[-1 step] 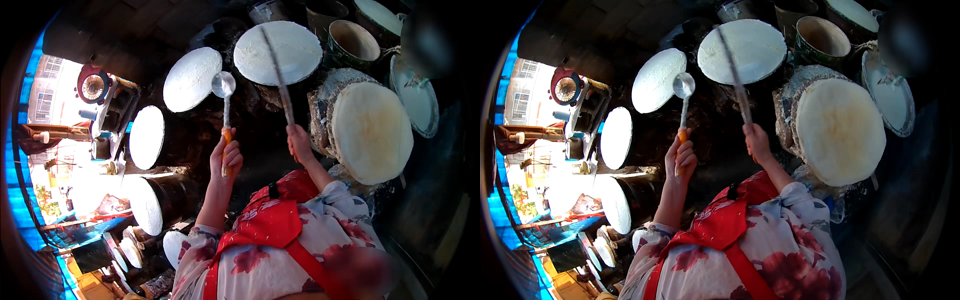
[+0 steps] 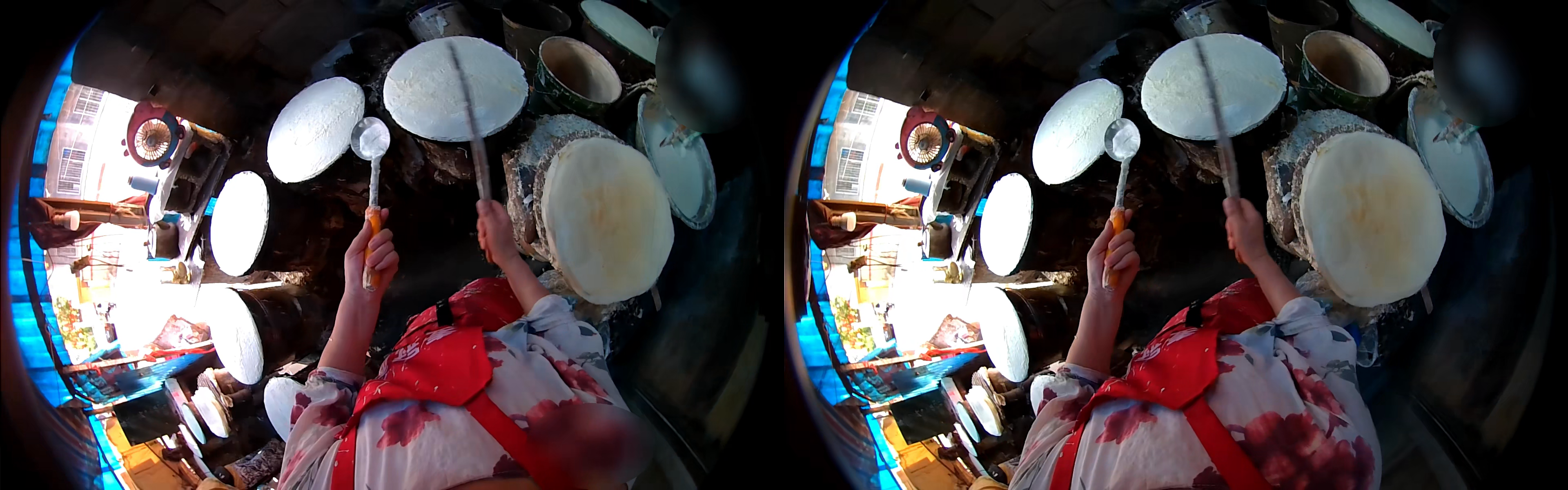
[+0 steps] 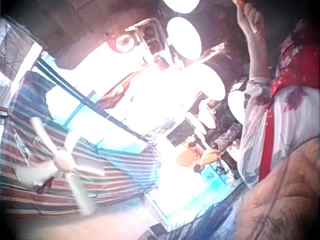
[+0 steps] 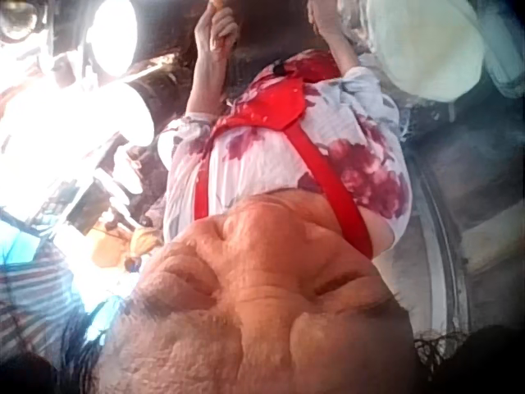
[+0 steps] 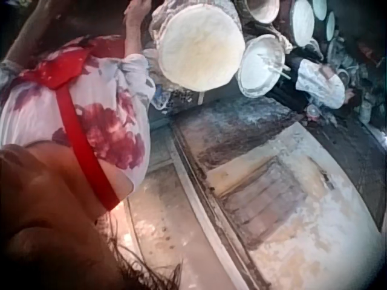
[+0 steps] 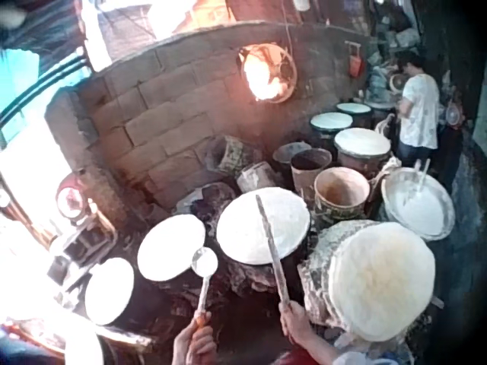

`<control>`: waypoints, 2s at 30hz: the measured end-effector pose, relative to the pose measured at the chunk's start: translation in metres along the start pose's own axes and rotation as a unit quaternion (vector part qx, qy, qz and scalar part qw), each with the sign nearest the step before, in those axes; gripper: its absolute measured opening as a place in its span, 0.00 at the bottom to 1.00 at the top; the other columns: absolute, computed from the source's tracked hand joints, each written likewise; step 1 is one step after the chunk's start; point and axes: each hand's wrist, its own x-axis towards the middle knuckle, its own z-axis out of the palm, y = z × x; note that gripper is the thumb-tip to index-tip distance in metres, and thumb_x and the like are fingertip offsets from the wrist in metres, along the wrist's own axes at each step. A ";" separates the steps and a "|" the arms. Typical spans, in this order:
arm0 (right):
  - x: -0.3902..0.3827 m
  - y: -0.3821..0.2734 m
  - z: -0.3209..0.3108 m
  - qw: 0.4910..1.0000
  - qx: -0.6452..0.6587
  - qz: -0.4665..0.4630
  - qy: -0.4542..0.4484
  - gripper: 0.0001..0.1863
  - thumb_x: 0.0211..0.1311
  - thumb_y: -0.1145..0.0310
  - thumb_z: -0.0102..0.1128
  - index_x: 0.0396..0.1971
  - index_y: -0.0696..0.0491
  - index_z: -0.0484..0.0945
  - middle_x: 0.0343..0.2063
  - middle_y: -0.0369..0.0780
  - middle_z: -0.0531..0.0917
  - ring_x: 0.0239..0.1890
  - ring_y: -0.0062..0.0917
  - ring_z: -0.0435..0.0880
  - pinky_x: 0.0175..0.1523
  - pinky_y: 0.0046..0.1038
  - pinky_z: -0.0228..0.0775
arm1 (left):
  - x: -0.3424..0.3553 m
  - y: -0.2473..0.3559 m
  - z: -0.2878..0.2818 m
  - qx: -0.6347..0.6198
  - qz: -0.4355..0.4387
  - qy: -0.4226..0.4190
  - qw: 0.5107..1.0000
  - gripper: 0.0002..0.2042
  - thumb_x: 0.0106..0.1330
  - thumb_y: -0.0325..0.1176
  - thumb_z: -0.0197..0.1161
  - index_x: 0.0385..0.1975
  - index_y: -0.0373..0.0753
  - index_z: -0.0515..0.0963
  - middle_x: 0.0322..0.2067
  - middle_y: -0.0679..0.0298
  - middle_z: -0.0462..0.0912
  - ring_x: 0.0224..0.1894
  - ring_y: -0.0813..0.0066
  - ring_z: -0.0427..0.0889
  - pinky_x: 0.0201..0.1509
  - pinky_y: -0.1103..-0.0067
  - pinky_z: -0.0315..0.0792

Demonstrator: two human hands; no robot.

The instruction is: The person spreads batter onto a heated griddle with a stick, flips the resulting flatbread with a thin tool, and removes it by hand. They repeat this process across several griddles and wipe a griddle clean between uses.

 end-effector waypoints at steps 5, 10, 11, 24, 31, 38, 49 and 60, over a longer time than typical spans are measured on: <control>0.034 0.023 -0.066 0.961 -0.248 0.044 0.110 0.20 0.66 0.49 0.48 0.30 0.53 0.72 0.11 0.34 0.69 0.08 0.20 0.68 0.13 0.25 0.61 | -0.021 0.004 0.009 -0.051 0.001 -0.069 0.996 0.19 0.74 0.39 0.39 0.58 0.33 0.63 0.19 0.71 0.62 0.12 0.84 0.60 0.18 0.85 0.58; 0.010 0.052 -0.016 0.921 -0.371 0.112 -0.026 0.25 0.64 0.46 0.47 0.35 0.57 0.74 0.18 0.41 0.77 0.13 0.30 0.76 0.21 0.35 0.69 | -0.063 0.015 -0.014 -0.081 0.034 -0.029 0.996 0.20 0.74 0.38 0.39 0.57 0.31 0.63 0.19 0.71 0.62 0.12 0.84 0.61 0.17 0.85 0.58; 0.010 0.053 -0.013 0.928 -0.343 0.124 -0.071 0.25 0.63 0.46 0.48 0.36 0.57 0.75 0.17 0.40 0.76 0.12 0.29 0.75 0.21 0.34 0.68 | -0.075 0.015 -0.021 -0.079 0.041 -0.017 0.996 0.19 0.74 0.38 0.39 0.57 0.31 0.63 0.19 0.71 0.61 0.12 0.84 0.61 0.17 0.85 0.57; 0.031 0.034 0.001 0.973 -0.219 0.068 -0.030 0.22 0.64 0.49 0.49 0.37 0.56 0.74 0.14 0.35 0.72 0.09 0.23 0.70 0.13 0.24 0.60 | -0.181 0.018 -0.080 -0.084 0.155 0.084 0.981 0.19 0.74 0.37 0.40 0.52 0.26 0.67 0.18 0.71 0.63 0.13 0.87 0.61 0.17 0.87 0.56; 0.039 0.024 0.003 0.948 -0.298 0.096 -0.055 0.21 0.64 0.52 0.52 0.31 0.58 0.73 0.11 0.35 0.69 0.08 0.21 0.68 0.14 0.26 0.61 | -0.194 0.016 -0.078 -0.100 0.154 0.111 0.977 0.17 0.73 0.37 0.42 0.50 0.29 0.69 0.18 0.71 0.63 0.12 0.86 0.59 0.16 0.87 0.55; 0.062 0.027 -0.014 0.968 -0.238 0.057 0.056 0.20 0.63 0.52 0.53 0.29 0.57 0.73 0.10 0.34 0.69 0.08 0.21 0.68 0.13 0.24 0.61 | -0.199 0.014 -0.076 -0.103 0.151 0.092 0.979 0.17 0.73 0.37 0.42 0.49 0.29 0.69 0.18 0.71 0.63 0.13 0.86 0.60 0.16 0.86 0.55; 0.048 0.014 0.020 0.953 -0.226 0.140 -0.142 0.16 0.64 0.54 0.55 0.23 0.49 0.67 0.09 0.29 0.62 0.05 0.14 0.57 0.10 0.20 0.48 | -0.215 0.006 -0.078 -0.151 0.200 0.064 0.966 0.15 0.73 0.38 0.44 0.48 0.32 0.68 0.18 0.72 0.62 0.13 0.87 0.60 0.16 0.86 0.56; 0.112 0.002 0.008 0.980 -0.085 0.159 -0.078 0.23 0.65 0.51 0.52 0.15 0.43 0.57 0.09 0.28 0.59 0.08 0.14 0.55 0.11 0.18 0.44 | -0.249 -0.045 -0.078 -0.139 0.383 0.098 0.908 0.13 0.72 0.39 0.47 0.47 0.37 0.67 0.18 0.73 0.63 0.13 0.89 0.61 0.16 0.89 0.58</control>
